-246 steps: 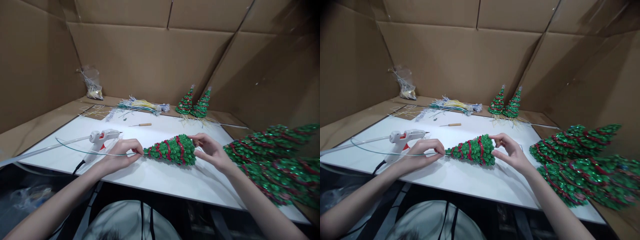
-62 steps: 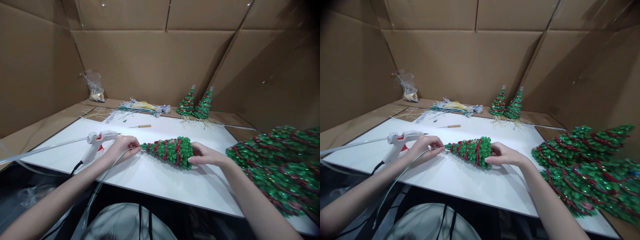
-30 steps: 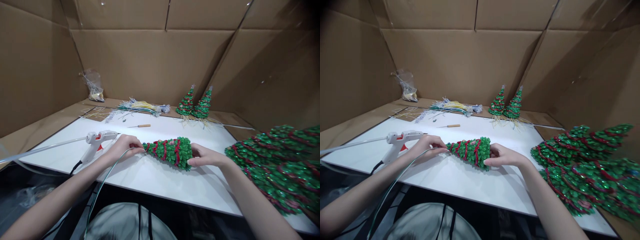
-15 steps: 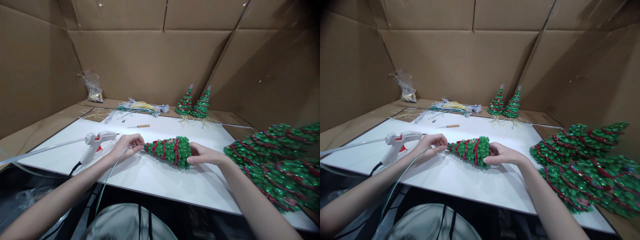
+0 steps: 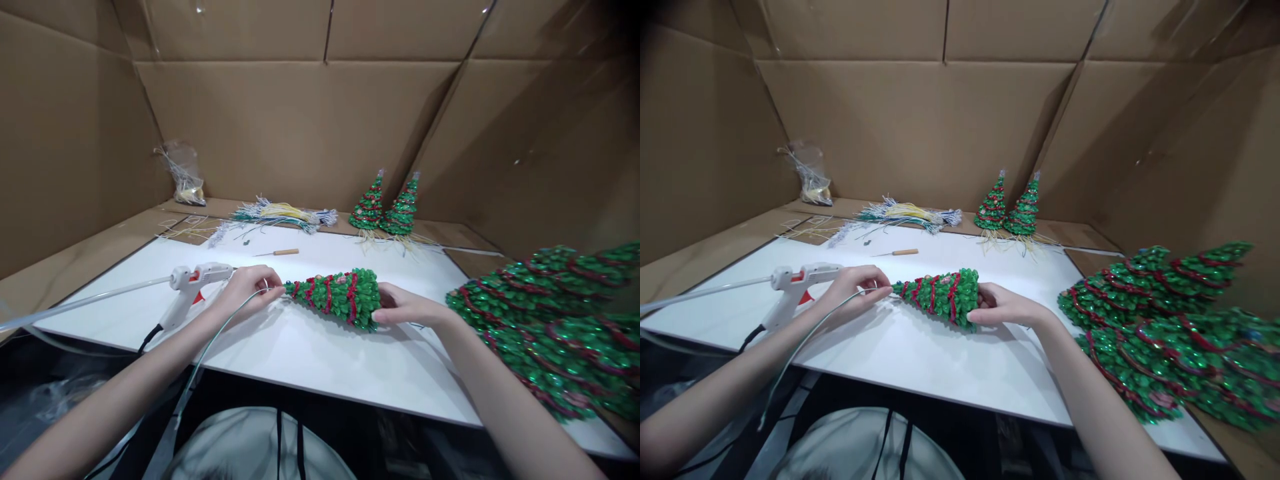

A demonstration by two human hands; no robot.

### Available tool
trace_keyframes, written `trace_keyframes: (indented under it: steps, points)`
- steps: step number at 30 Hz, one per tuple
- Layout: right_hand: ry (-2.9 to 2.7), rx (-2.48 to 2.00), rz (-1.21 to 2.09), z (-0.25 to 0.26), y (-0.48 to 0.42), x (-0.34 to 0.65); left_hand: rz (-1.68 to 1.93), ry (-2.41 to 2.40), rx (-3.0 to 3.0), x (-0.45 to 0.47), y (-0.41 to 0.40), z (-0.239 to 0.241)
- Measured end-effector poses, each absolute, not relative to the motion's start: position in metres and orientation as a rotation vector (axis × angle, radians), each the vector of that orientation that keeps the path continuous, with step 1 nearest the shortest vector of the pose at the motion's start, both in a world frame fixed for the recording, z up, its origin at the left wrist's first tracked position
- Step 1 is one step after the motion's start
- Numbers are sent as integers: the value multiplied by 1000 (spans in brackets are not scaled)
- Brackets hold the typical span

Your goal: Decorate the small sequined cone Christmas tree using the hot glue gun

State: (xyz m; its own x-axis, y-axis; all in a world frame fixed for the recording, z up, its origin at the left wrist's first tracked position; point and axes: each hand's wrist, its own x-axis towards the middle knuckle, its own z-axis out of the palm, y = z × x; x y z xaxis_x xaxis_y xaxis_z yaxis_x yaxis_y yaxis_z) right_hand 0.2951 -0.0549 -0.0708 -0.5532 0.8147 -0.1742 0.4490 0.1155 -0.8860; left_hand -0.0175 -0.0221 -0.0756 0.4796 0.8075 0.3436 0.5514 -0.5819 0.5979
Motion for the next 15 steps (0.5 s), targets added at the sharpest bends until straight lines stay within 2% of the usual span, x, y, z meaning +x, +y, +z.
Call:
trace_keyframes:
  steps: [15]
  points:
    - [-2035,-1212,1481,-69,-55,292,790,1210,2201,-17,-14,-83]
